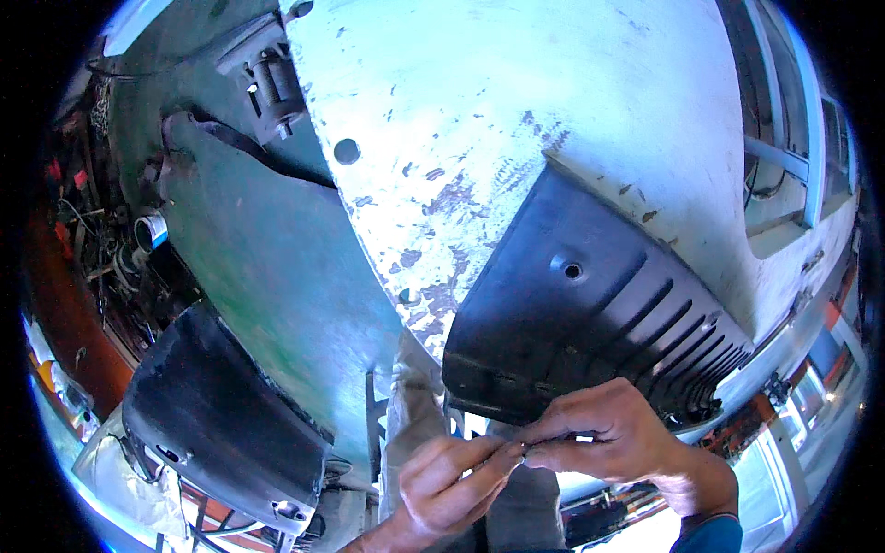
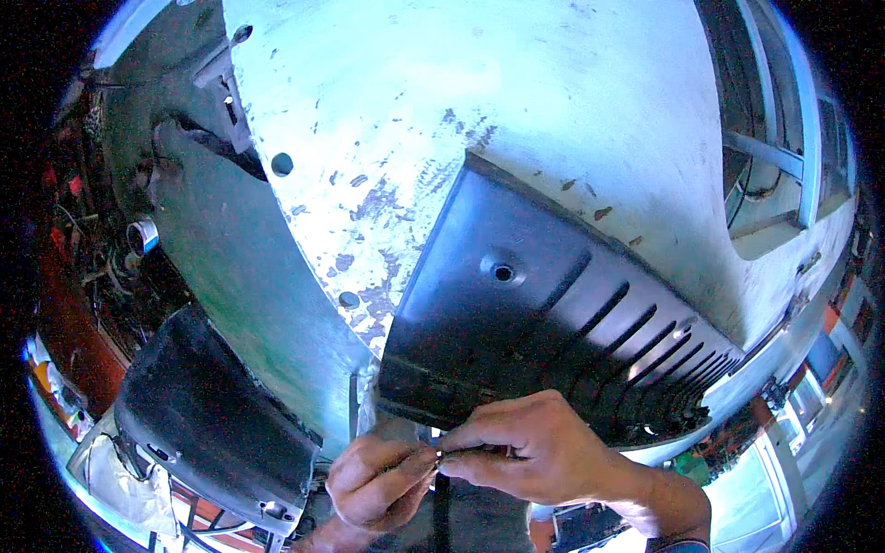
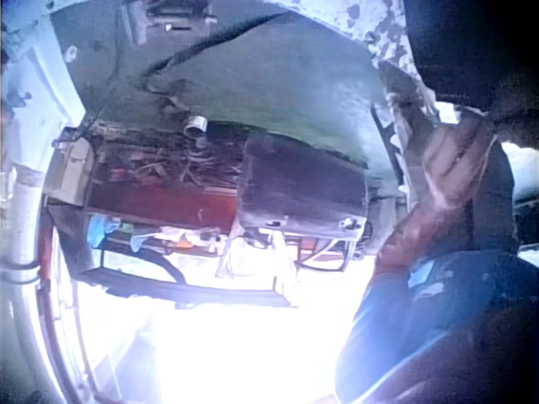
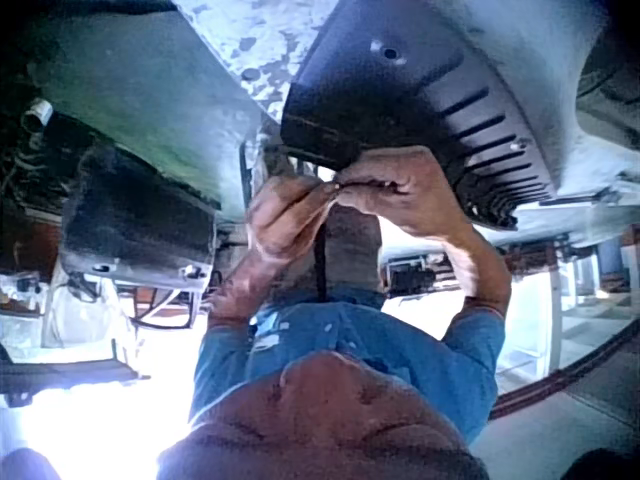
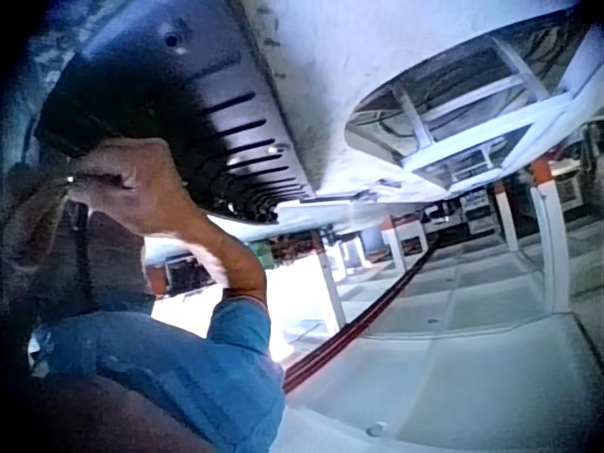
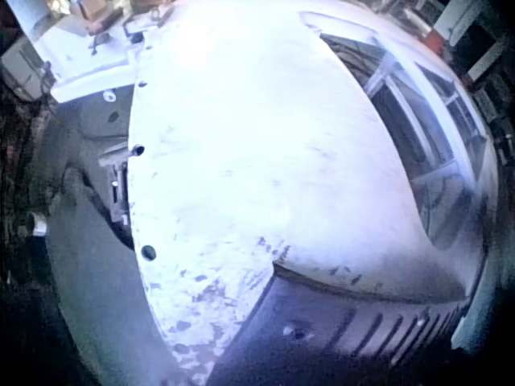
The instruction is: The person assembles small fasteners and clips, then attaches a black plastic trim piece to a white car body panel. They use a hammer to tap the trim into place and continue securing it with additional fasteners.
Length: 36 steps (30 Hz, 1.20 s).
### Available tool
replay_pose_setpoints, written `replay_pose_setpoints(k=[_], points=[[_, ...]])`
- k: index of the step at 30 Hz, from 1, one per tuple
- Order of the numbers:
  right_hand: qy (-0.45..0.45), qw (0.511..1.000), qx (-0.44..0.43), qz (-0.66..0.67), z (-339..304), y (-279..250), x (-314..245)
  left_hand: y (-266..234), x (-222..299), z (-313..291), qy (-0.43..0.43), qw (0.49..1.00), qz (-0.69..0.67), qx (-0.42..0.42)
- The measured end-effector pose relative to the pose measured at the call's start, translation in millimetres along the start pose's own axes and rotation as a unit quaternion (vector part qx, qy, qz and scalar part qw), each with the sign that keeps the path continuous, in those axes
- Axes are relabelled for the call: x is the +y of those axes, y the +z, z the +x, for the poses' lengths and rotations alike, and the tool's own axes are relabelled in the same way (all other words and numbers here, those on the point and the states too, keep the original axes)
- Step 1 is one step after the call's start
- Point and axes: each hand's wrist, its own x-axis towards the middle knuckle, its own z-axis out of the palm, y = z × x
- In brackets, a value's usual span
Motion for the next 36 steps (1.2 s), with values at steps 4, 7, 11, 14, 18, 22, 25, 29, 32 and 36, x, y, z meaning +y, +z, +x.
replay_pose_setpoints(k=[4,7,11,14,18,22,25,29,32,36], points=[[0.005,0.999,-0.007,-0.04,6,-3,-7,4,-5,-2,-0.034,0.999,-0.031,0.004],[0.0,0.993,0.047,-0.107,18,-6,0,9,-9,-19,-0.237,0.961,-0.122,0.078],[0.027,0.982,0.095,-0.158,35,-4,3,16,-21,-13,-0.44,0.847,-0.284,0.094],[0.052,0.977,0.072,-0.195,48,-2,3,20,-15,4,-0.47,0.823,-0.318,0.017],[0.041,0.969,0.043,-0.24,61,0,2,35,-12,-7,-0.484,0.798,-0.355,0.045],[0.007,0.958,0.025,-0.287,70,4,2,53,-9,-18,-0.473,0.805,-0.351,0.07],[0.033,0.947,0.016,-0.32,75,5,-3,59,-9,-18,-0.478,0.797,-0.363,0.068],[0.08,0.933,-0.013,-0.349,81,6,-13,54,-12,-12,-0.483,0.797,-0.361,0.021],[0.089,0.924,-0.02,-0.371,82,7,-14,58,-14,-12,-0.475,0.799,-0.368,-0.003],[0.083,0.923,-0.021,-0.375,85,9,-16,61,-18,-13,-0.47,0.794,-0.385,-0.023]])
